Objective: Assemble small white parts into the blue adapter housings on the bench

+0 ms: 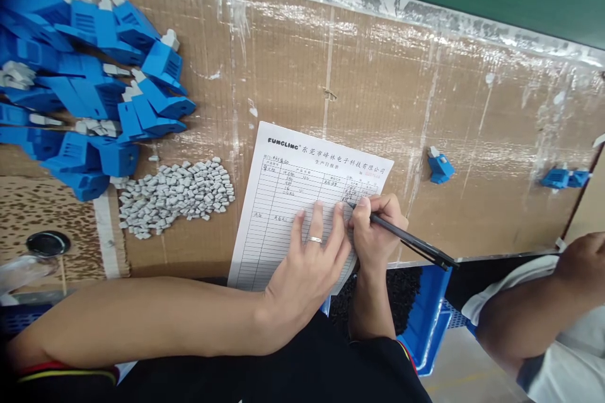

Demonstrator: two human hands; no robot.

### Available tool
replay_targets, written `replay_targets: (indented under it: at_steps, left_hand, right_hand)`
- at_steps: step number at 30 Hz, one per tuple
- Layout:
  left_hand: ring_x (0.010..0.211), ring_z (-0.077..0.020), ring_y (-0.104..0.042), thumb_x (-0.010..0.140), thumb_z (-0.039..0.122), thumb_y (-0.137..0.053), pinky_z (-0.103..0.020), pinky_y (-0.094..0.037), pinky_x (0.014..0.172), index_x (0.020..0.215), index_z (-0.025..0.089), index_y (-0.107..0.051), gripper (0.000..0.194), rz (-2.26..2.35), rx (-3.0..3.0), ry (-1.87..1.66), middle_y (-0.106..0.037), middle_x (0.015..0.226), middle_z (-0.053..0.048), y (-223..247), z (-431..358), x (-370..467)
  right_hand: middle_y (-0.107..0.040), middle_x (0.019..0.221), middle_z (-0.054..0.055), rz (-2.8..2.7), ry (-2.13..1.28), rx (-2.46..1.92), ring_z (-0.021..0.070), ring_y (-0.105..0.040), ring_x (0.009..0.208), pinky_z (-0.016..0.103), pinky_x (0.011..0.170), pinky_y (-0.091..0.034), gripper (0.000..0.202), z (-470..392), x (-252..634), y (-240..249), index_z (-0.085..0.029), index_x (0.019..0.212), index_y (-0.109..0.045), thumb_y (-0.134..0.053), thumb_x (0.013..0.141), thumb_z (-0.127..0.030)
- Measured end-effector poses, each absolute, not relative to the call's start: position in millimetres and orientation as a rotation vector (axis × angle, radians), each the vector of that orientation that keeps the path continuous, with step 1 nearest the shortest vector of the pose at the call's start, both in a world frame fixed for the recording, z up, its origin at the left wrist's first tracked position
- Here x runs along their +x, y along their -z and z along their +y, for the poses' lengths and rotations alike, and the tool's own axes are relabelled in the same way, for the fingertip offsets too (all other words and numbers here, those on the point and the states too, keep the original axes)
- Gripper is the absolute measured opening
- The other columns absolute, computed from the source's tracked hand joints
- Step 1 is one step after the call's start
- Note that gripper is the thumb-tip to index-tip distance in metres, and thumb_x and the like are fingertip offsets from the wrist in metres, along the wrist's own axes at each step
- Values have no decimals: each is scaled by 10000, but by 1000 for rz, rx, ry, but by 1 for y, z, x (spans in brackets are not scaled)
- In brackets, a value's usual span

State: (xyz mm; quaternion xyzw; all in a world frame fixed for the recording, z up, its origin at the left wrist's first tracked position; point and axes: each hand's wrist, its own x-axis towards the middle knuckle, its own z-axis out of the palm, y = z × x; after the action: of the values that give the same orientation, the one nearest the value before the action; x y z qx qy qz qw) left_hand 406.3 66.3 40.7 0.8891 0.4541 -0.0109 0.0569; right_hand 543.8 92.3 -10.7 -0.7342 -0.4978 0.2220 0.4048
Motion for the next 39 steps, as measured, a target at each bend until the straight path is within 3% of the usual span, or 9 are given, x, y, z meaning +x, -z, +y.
replay_targets:
  at_steps: [6,11,19,39]
  left_hand:
    - [1318,-346,-667,1034,173,-431,-492,-651,1005,1418,227,-681,461,1373,2695,1,-589,1574,-57,-38,65,406]
    - [1321,-354,-663,1034,188,-438,-498,-638,1029,1427,232,-676,462,1366,2670,-10,-596,1568,-51,-39,65,407]
    - [1355,-367,-635,1027,202,-489,-523,-604,1078,1440,228,-665,450,1353,2603,-8,-577,1583,-74,-39,65,407]
    - [1353,-364,-637,1029,203,-479,-511,-613,1074,1447,215,-659,455,1335,2627,-5,-579,1581,-82,-40,66,406]
  right_hand:
    - [-557,544,-82,-1166,-608,-1804,122,-500,398,271,434,-418,317,87,546,16,-252,752,-455,-649,968,-380]
    - [-561,533,-88,-1178,-529,-1829,136,-559,455,289,543,-494,302,87,547,20,-249,757,-462,-664,960,-344]
    - [-509,519,-100,-1205,-579,-1819,115,-477,419,273,500,-436,315,90,547,17,-252,746,-445,-639,970,-357]
    - [-516,532,-86,-1230,-534,-1883,128,-479,437,292,518,-431,299,87,548,17,-252,753,-468,-655,962,-358]
